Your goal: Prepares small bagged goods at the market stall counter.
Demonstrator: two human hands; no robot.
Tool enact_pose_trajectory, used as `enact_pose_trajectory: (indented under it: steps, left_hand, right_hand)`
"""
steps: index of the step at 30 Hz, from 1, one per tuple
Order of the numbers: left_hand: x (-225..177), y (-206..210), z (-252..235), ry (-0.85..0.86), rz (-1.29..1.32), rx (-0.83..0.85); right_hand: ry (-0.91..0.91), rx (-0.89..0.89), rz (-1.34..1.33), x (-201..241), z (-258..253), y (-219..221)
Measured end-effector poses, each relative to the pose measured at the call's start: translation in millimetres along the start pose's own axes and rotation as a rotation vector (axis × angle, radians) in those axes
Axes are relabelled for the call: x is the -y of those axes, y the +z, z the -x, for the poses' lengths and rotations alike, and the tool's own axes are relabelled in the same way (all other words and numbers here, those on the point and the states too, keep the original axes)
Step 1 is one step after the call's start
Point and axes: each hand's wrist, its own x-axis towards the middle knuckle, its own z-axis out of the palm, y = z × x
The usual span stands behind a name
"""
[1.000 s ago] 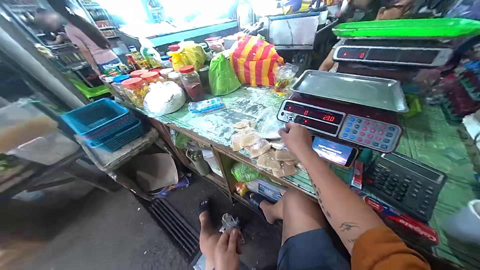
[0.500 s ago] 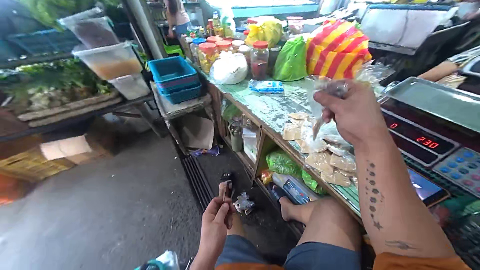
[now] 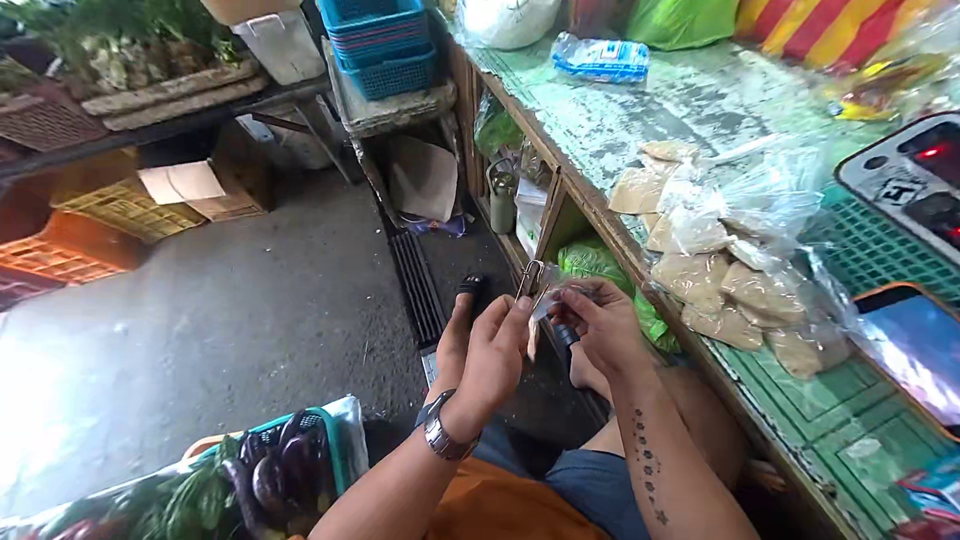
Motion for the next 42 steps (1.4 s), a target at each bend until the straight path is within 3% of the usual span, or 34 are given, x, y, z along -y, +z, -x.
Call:
enact_pose_trajectory:
  steps: [7,18,25,29,33,38,42]
  left_hand:
    - [36,18,-14,-0.017,-0.388,-0.144]
    - [42,34,-27,0.05,-0.568,-0.151]
    - [39,23,-19,0.097,-0.563,-0.162]
    - [38,8,-14,0.23,-0.485,-0.186]
    - [31,3,-24,0.219,-0.319,-0.022]
    - [7,1,-4,0.269,-0.027,-0.09]
    - [4,-19,20,0.36,-0.15,0.021]
  right_hand:
    - [-0.022,-0.008,0.27,-6,-8,-28]
    - [-0.008,-0.003,0.13,0,-2,-38]
    - [-0.054,0.011,0.143,-4,-1,-32]
    - [-0.131,0.027,0.274,-6,-1,-26]
    - [-0.185,0.148,0.468,15,15,-19]
    - [-0.403,-0.083,0.821,55,30,-17]
    - [-0.613,-0.406,1.337,114,21,-42]
